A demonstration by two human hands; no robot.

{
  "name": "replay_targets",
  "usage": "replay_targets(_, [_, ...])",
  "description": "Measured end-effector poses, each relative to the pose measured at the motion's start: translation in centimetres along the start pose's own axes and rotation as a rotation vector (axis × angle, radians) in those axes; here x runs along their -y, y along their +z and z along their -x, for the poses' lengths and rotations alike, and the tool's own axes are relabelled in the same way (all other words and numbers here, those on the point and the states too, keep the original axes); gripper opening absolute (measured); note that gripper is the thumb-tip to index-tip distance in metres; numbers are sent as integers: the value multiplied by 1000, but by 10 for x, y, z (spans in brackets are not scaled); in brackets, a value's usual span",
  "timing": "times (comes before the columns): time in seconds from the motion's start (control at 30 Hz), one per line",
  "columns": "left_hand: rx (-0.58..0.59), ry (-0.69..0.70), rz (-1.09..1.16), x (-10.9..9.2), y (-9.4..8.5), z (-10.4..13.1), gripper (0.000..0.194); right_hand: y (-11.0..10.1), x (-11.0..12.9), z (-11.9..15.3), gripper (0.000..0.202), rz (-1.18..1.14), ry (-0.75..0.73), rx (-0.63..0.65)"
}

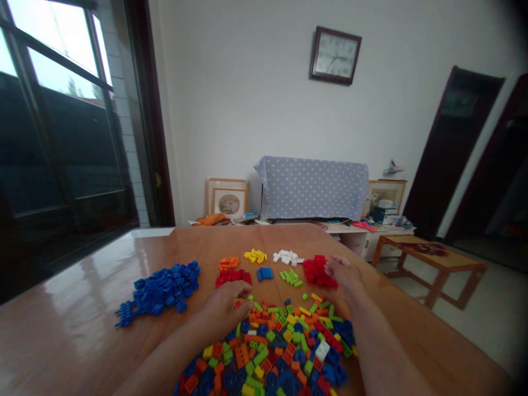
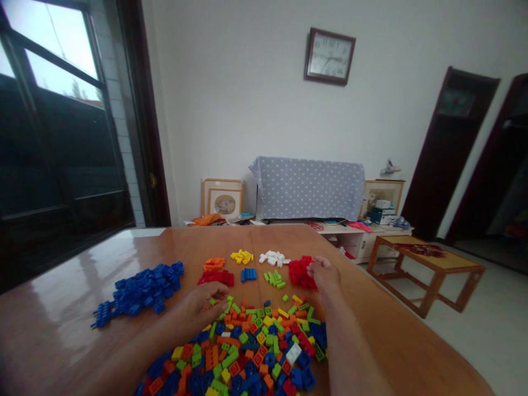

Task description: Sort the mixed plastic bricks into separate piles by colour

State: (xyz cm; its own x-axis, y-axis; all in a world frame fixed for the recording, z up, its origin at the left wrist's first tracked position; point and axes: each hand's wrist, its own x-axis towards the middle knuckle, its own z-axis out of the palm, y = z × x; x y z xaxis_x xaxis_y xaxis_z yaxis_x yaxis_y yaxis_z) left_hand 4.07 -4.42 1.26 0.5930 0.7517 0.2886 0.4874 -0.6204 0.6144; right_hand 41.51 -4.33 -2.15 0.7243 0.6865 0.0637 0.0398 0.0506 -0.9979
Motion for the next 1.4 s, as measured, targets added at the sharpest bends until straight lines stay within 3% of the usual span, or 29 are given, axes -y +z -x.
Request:
replay_targets(0.27, [30, -6, -24, 1, 0, -1, 25, -6, 5, 3, 17, 142, 20, 32])
replay_targets(0.53, [78, 10, -49, -1, -3, -1, 23, 11, 11, 26, 12, 310, 57, 349])
replay_targets(0.63, [78, 7, -47, 0, -3, -1, 23, 18, 9, 31, 12, 317, 79, 414])
replay_targets(0.87, [86, 25, -60, 0, -5, -1, 22, 17, 3, 27, 11, 329, 60, 385])
replay_targets(1.07, [89, 23, -69, -2, -6, -2, 22, 16, 14, 35, 12, 379, 34, 437])
replay_targets(1.23, [110, 20, -89, -4, -7, 0, 23, 17, 31, 55, 12, 418, -3, 592])
replay_targets(1.4, [182, 42, -84, -14, -6, 6, 29, 25, 43, 84, 15, 548, -148, 971])
